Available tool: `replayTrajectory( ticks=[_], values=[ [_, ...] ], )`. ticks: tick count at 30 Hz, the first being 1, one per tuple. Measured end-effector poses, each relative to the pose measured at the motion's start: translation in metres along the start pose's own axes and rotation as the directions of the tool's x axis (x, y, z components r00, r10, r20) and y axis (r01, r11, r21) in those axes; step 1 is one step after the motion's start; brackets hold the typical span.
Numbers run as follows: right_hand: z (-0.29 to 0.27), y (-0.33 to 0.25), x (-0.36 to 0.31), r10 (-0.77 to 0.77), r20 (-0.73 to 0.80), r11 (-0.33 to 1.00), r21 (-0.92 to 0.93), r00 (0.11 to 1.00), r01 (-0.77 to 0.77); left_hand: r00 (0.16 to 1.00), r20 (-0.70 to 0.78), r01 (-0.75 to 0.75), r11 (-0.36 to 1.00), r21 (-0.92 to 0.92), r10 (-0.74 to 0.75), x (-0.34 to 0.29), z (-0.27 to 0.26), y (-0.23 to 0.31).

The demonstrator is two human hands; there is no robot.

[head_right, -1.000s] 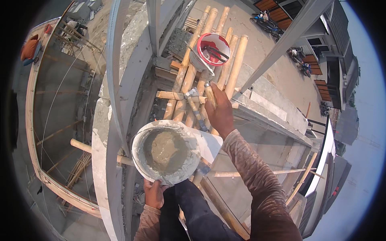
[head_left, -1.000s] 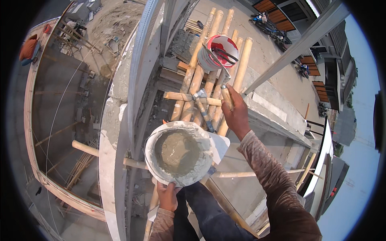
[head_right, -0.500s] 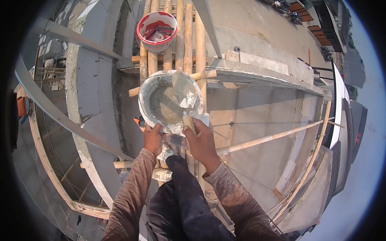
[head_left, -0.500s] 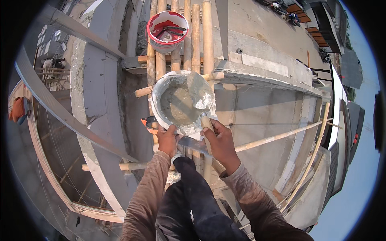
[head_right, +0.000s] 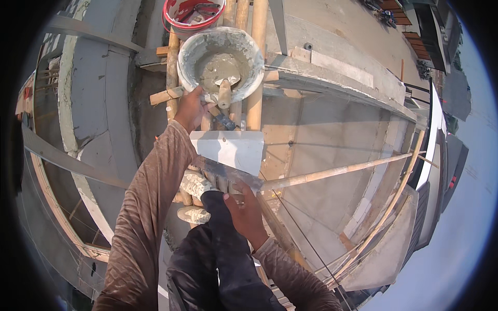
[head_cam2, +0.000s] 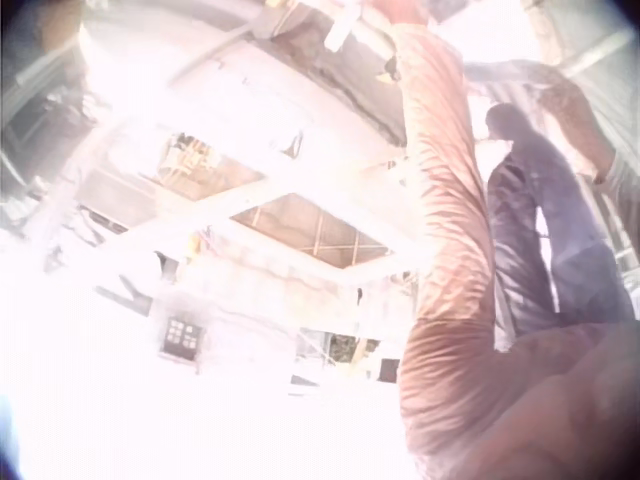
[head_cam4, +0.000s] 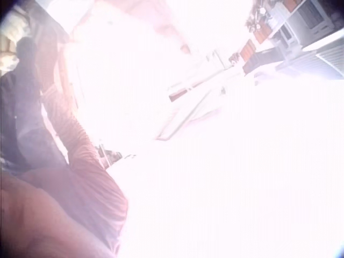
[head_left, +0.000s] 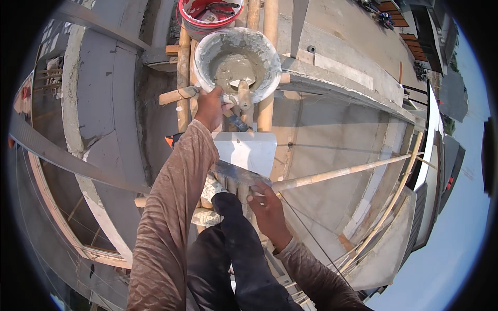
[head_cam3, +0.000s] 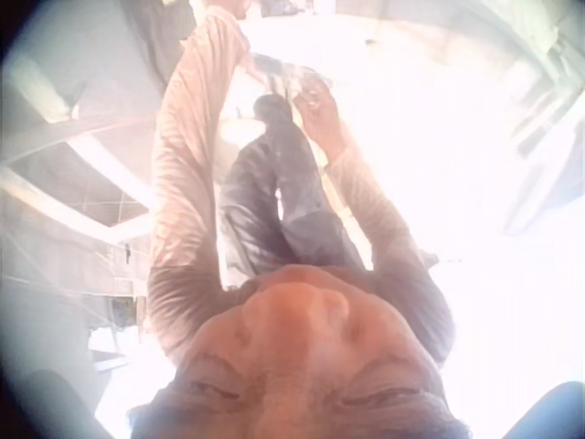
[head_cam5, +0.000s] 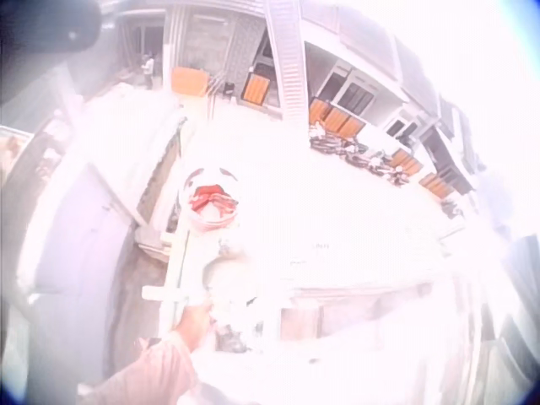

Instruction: The person applies mortar to the top of a wall using a trowel and places a large white block onto the mortar.

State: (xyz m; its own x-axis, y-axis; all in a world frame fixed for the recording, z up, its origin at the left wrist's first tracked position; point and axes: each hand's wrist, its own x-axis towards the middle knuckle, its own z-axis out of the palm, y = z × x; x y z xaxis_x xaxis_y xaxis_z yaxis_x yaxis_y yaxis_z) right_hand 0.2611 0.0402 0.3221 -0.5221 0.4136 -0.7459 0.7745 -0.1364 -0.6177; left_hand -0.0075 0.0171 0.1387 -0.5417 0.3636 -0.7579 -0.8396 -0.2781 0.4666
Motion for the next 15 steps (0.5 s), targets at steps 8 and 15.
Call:
replayTrajectory(
  ticks=[8, 15],
  values=[
    [0.022, 0.006, -0.158, 0.09, 0.468, 0.695, -0.661, 0.879, 0.281, 0.993, 0.031, 0.11, 0.994, -0.002, -0.11, -0.066, -0.017, 0.003],
    [0.043, -0.027, -0.16, 0.292, 0.498, 0.325, -0.855, 0.817, 0.405, 0.941, -0.179, 0.25, 0.947, -0.203, -0.286, -0.255, -0.123, -0.071]
  ],
)
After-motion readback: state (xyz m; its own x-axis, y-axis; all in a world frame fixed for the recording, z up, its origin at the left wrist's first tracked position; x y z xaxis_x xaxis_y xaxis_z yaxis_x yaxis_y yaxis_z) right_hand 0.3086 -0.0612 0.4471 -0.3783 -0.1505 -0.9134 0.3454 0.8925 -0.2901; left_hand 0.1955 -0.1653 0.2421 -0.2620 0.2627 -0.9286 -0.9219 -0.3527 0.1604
